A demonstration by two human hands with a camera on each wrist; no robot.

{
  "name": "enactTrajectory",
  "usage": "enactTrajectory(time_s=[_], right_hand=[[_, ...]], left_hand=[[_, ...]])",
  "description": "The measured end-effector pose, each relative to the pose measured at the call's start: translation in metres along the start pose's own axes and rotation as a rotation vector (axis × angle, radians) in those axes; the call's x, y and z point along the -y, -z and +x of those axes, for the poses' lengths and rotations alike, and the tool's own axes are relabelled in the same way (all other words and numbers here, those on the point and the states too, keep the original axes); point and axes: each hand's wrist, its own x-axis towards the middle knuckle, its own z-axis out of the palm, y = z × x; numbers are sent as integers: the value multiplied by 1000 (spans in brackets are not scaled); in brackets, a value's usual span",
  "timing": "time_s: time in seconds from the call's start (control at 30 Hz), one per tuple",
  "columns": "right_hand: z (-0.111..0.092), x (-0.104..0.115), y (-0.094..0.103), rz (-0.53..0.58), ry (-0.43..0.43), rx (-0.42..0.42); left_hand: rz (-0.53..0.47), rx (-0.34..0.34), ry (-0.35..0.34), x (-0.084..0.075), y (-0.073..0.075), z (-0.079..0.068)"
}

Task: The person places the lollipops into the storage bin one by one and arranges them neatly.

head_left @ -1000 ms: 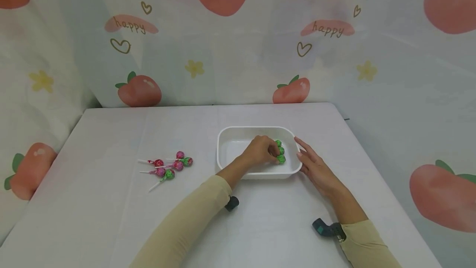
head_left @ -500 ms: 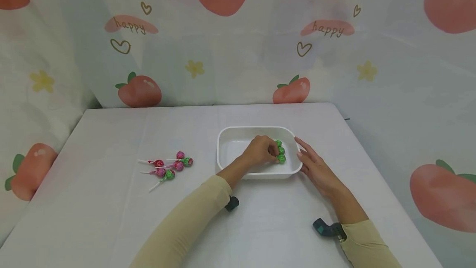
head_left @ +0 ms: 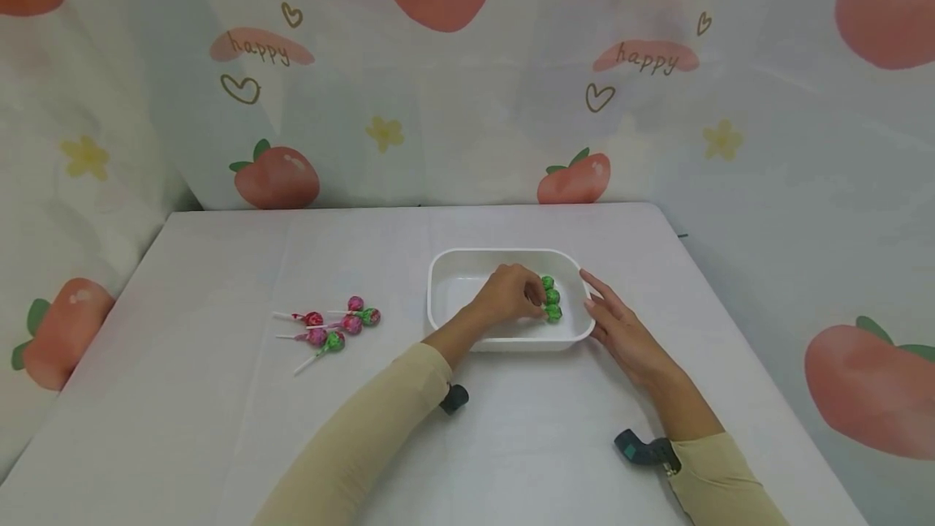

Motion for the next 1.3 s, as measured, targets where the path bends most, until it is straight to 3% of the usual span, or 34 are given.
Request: enactTrajectory(time_s=[0.23,0.47,0.9,1.17,1.3], right_hand=[[0,1,-1,-2,-19,-8],[1,3,-4,-6,-35,-26],[-1,5,-5,-32,-33,-33],[-2,3,-4,-21,-41,-35],[1,4,-4,-19,-35,-38]], left_hand=[[-77,-18,-12,1,15,-2],[-130,-18,-50,2,44,-10],[-159,-52,-61,25,86,-52],[-161,-133,-18,45,104,-81],[-178,-211,32,52,116,-94]])
